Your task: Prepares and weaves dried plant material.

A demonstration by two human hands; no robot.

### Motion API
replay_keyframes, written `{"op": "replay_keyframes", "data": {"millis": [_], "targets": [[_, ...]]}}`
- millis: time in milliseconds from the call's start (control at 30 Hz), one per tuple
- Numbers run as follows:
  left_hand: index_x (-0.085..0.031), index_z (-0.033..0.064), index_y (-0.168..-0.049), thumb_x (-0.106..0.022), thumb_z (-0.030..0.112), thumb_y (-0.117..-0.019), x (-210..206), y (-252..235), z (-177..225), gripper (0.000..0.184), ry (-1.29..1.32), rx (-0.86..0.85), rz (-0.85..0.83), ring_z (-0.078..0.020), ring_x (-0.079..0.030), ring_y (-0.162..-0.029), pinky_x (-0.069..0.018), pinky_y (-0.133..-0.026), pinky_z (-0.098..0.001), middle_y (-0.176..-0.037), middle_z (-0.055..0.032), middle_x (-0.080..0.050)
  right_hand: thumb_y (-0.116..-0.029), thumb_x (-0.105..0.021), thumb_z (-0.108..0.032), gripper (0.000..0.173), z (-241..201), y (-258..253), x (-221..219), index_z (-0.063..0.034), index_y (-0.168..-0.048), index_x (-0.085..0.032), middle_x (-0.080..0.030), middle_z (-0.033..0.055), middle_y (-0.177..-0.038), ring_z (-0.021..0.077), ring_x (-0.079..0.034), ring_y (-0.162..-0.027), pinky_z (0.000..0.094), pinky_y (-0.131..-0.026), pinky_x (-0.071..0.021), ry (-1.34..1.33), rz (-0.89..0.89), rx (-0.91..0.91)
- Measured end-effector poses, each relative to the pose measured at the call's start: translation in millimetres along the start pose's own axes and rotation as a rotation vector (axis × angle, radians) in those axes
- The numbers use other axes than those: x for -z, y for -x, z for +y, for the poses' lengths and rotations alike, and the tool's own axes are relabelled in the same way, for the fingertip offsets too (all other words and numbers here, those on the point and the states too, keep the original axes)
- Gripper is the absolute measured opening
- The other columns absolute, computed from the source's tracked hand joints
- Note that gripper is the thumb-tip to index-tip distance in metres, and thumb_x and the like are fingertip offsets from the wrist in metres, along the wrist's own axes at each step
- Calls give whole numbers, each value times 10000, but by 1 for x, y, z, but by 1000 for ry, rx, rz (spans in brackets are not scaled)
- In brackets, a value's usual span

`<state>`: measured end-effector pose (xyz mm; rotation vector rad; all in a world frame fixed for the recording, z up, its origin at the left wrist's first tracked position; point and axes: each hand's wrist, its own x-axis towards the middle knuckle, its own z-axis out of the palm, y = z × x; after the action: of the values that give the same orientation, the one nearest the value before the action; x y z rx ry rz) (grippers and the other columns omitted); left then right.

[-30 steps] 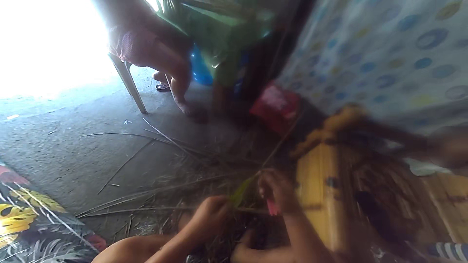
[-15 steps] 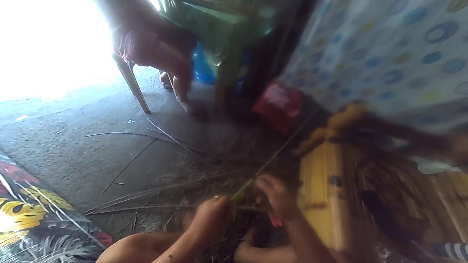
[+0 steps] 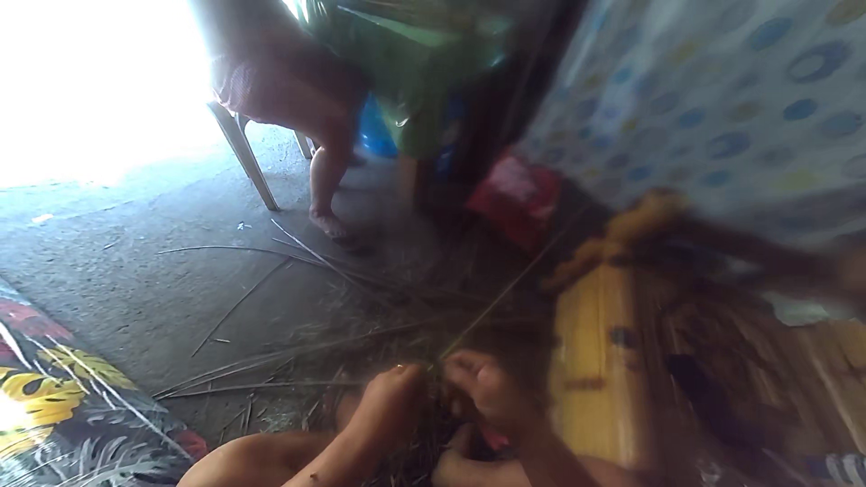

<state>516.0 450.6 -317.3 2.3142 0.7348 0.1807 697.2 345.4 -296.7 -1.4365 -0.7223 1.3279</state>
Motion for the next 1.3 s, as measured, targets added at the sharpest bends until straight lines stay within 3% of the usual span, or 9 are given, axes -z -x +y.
{"op": "replay_keyframes", "data": {"millis": [233, 433, 533, 700, 833, 900, 1067, 1200, 1300], "targets": [[-687, 98, -923, -475, 273, -1048, -1, 0, 0, 302, -17, -15, 29, -199, -676, -742, -573, -688, -399, -810, -59, -677, -1072, -500, -146, 222, -3, -15, 29, 22, -1073, -645, -687, 110, -779, 145, -606, -524, 273, -472, -530, -96, 274, 53], [-688, 88, -928, -481, 266, -1047, -4, 2, -2, 298, -5, -31, 54, -207, -691, -765, -585, -706, -410, -824, -67, -688, -1047, -545, -171, 198, 3, 3, -4, -6, -1073, -652, -692, 76, -790, 141, -626, -555, 287, -504, -549, -8, -17, -13], [-683, 95, -924, -480, 262, -1046, -6, 3, -2, 289, -5, -40, 58, -195, -678, -743, -578, -688, -396, -815, -59, -677, -1056, -521, -172, 215, 3, -5, 12, 0, -1072, -649, -683, 77, -785, 140, -616, -545, 285, -496, -548, -25, 129, -7], [-686, 98, -927, -495, 256, -1039, -6, 2, -2, 273, -8, -71, 89, -188, -674, -725, -576, -668, -385, -806, -56, -677, -1076, -467, -127, 275, -6, -16, 38, 22, -1272, -591, -671, 102, -781, 134, -599, -527, 264, -471, -527, -210, 268, 65], [-688, 86, -1021, -493, 239, -1026, 3, -1, 3, 248, 127, 27, -96, -177, -646, -758, -554, -729, -372, -831, -59, -656, -1089, -445, -127, 279, -6, -18, 39, 27, -1271, -590, -668, 102, -784, 127, -588, -519, 255, -461, -521, -251, 305, 120], [-672, 71, -965, -490, 237, -1041, 5, -3, 3, 258, 198, 56, -164, -170, -600, -673, -523, -653, -369, -751, -53, -610, -1092, -443, -121, 276, -7, -20, 45, 32, -1266, -593, -665, 103, -785, 130, -588, -526, 259, -466, -522, -246, 351, 139], [-675, 103, -912, -501, 256, -1050, 3, -3, -1, 269, 413, 90, -114, -99, -540, -555, -484, -540, -299, -660, 13, -565, -1047, -531, -156, 244, -7, -8, 31, 14, -1182, -641, -686, 84, -795, 152, -630, -573, 302, -519, -562, -36, 131, 99], [-668, 73, -945, -458, 230, -1076, 7, -4, -3, 292, 769, 133, -174, -104, -527, -486, -470, -460, -271, -642, -7, -579, -1039, -574, -201, 186, 6, -2, 8, -30, -1044, -645, -681, 58, -779, 127, -622, -569, 279, -513, -544, 11, -175, 20], [-665, 52, -980, -454, 248, -1089, 13, -3, -2, 308, 977, 162, -235, -88, -480, -469, -422, -432, -237, -647, -15, -558, -1050, -557, -174, 181, 8, -6, 14, -20, -1055, -652, -684, 60, -785, 115, -611, -564, 263, -500, -531, -34, -169, 154]]}}
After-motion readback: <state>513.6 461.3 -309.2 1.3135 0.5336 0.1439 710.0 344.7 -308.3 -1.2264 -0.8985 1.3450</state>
